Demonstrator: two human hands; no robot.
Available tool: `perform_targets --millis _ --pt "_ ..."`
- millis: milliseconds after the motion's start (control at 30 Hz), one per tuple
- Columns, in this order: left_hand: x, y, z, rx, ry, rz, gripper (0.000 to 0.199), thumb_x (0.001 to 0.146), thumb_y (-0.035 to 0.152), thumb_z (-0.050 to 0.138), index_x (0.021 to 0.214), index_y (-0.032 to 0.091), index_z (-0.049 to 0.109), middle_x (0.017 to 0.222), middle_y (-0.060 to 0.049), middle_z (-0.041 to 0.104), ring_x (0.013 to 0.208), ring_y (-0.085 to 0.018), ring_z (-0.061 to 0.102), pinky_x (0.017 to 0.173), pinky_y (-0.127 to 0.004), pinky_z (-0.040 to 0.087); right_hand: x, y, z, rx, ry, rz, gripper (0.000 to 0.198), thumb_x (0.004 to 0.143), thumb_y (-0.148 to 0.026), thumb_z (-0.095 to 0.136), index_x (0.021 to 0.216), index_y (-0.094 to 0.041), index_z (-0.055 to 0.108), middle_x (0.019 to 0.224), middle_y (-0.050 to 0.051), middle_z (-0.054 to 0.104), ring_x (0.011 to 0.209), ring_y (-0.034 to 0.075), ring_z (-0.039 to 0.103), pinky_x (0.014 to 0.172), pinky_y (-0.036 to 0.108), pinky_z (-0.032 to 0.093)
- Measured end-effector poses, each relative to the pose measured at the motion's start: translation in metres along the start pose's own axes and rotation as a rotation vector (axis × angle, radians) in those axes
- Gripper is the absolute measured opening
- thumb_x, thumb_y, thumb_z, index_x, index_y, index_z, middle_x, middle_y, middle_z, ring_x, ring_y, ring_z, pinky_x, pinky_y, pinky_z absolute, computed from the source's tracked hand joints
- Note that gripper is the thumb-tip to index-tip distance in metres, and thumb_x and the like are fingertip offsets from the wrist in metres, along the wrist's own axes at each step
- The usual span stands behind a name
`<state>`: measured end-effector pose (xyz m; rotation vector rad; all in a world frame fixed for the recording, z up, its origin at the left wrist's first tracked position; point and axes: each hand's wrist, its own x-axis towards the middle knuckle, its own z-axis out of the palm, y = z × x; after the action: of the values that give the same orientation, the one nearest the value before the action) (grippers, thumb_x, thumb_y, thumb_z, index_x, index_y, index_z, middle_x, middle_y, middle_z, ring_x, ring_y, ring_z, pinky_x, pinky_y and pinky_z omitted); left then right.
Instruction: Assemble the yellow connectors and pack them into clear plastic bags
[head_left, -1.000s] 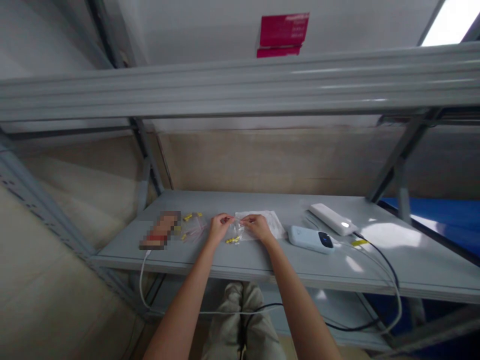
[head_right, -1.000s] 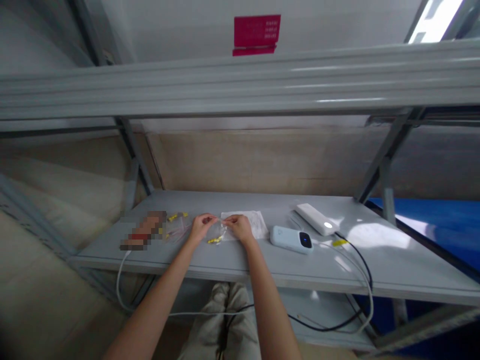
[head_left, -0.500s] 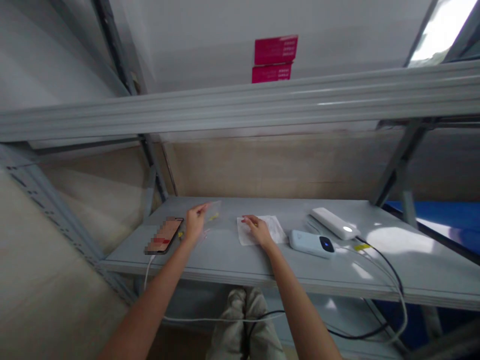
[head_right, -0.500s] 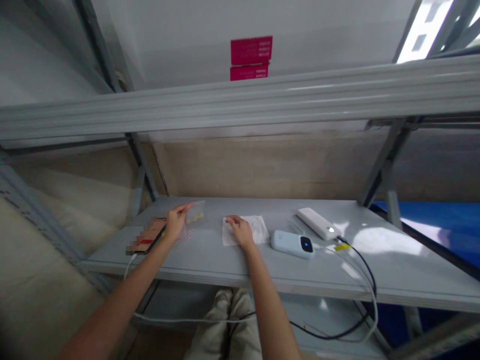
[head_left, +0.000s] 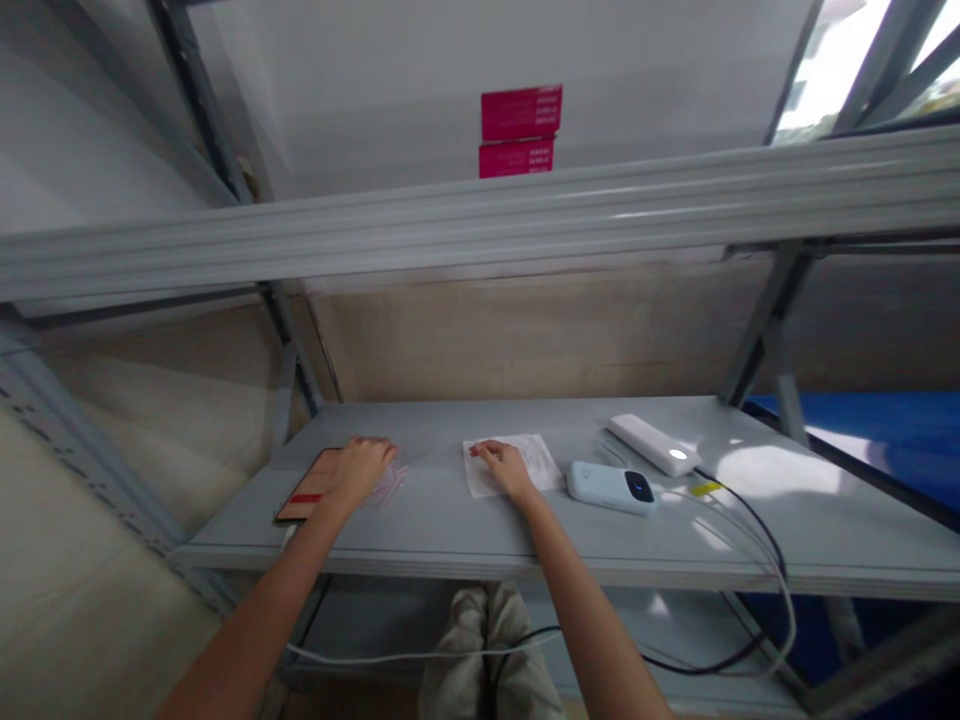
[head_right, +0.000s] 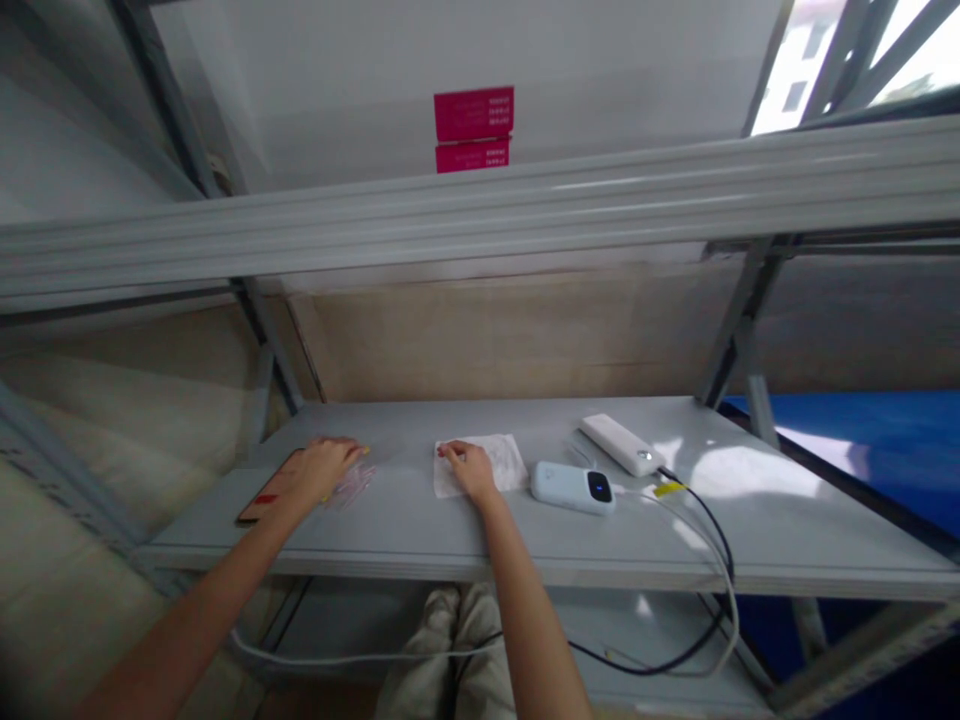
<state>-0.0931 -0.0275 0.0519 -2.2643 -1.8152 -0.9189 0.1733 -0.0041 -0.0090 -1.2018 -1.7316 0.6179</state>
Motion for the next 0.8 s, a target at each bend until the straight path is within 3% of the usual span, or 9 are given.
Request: perform_targets --millis 133,233,367,500,567,667,800 --pt "0.018 0.033 0.027 0.342 -0.208 0.245 0.013 0.076 0.02 0.056 0.079 0.013 0.066 0.094 -0.017 0.064 0.096 -0.027 0.055 0.083 -0.035 0.037 0.0 0.001 0.0 -0.004 -0.011 -0.014 0.029 0.083 -0.034 0.044 0.083 -0.02 0.069 0.091 0.005 0.07 0.089 0.02 0.062 0.084 0.03 0.042" --pt "0.025 0.045 0.047 0.438 -0.306 0.253 0.016 0.076 0.009 0.051 0.081 0.009 0.066 0.092 -0.019 0.064 0.094 -0.028 0.056 0.084 -0.038 0.036 0.001 0.001 0.0 0.001 -0.014 -0.022 0.027 0.082 -0.031 0.045 0.083 -0.019 0.069 0.09 0.006 0.07 0.088 0.019 0.062 0.084 0.03 0.043" --pt "0.025 0.046 0.059 0.409 -0.266 0.244 0.022 0.076 0.003 0.046 0.078 0.011 0.067 0.085 -0.018 0.066 0.089 -0.027 0.059 0.086 -0.039 0.036 0.002 0.001 0.0 0.006 -0.024 -0.017 0.025 0.081 -0.026 0.045 0.082 -0.019 0.069 0.09 0.005 0.07 0.087 0.019 0.062 0.084 0.03 0.043" --pt "0.024 0.051 0.059 0.15 -0.062 0.102 0.019 0.081 0.016 0.047 0.081 0.014 0.066 0.085 -0.015 0.067 0.085 -0.025 0.062 0.081 -0.038 0.041 0.003 0.003 0.001 0.01 0.026 -0.005 0.023 0.081 -0.028 0.048 0.089 -0.021 0.068 0.095 0.005 0.069 0.09 0.018 0.061 0.085 0.031 0.043" --pt "0.026 0.058 0.059 -0.112 0.027 0.005 0.02 0.083 0.025 0.047 0.086 0.016 0.065 0.087 -0.012 0.068 0.081 -0.022 0.063 0.075 -0.034 0.045 0.004 0.004 0.003 0.053 0.071 0.005 0.03 0.078 -0.032 0.053 0.104 -0.021 0.063 0.106 0.006 0.066 0.094 0.019 0.06 0.087 0.032 0.042" --pt "0.028 0.068 0.063 -0.543 0.063 -0.067 0.019 0.08 0.031 0.052 0.086 0.017 0.064 0.084 -0.008 0.069 0.076 -0.017 0.064 0.071 -0.029 0.047 0.005 0.007 0.006 0.208 0.082 0.037 0.05 0.073 -0.036 0.059 0.12 -0.02 0.052 0.116 0.009 0.06 0.098 0.018 0.058 0.085 0.032 0.044" --pt "0.028 0.076 0.072 -0.89 0.053 -0.14 0.025 0.075 0.038 0.056 0.08 0.014 0.063 0.077 -0.008 0.069 0.072 -0.017 0.065 0.069 -0.028 0.049 0.008 0.008 0.007 0.364 -0.052 0.082 0.039 0.071 -0.034 0.058 0.104 -0.015 0.062 0.087 0.007 0.069 0.076 0.016 0.062 0.071 0.028 0.047"
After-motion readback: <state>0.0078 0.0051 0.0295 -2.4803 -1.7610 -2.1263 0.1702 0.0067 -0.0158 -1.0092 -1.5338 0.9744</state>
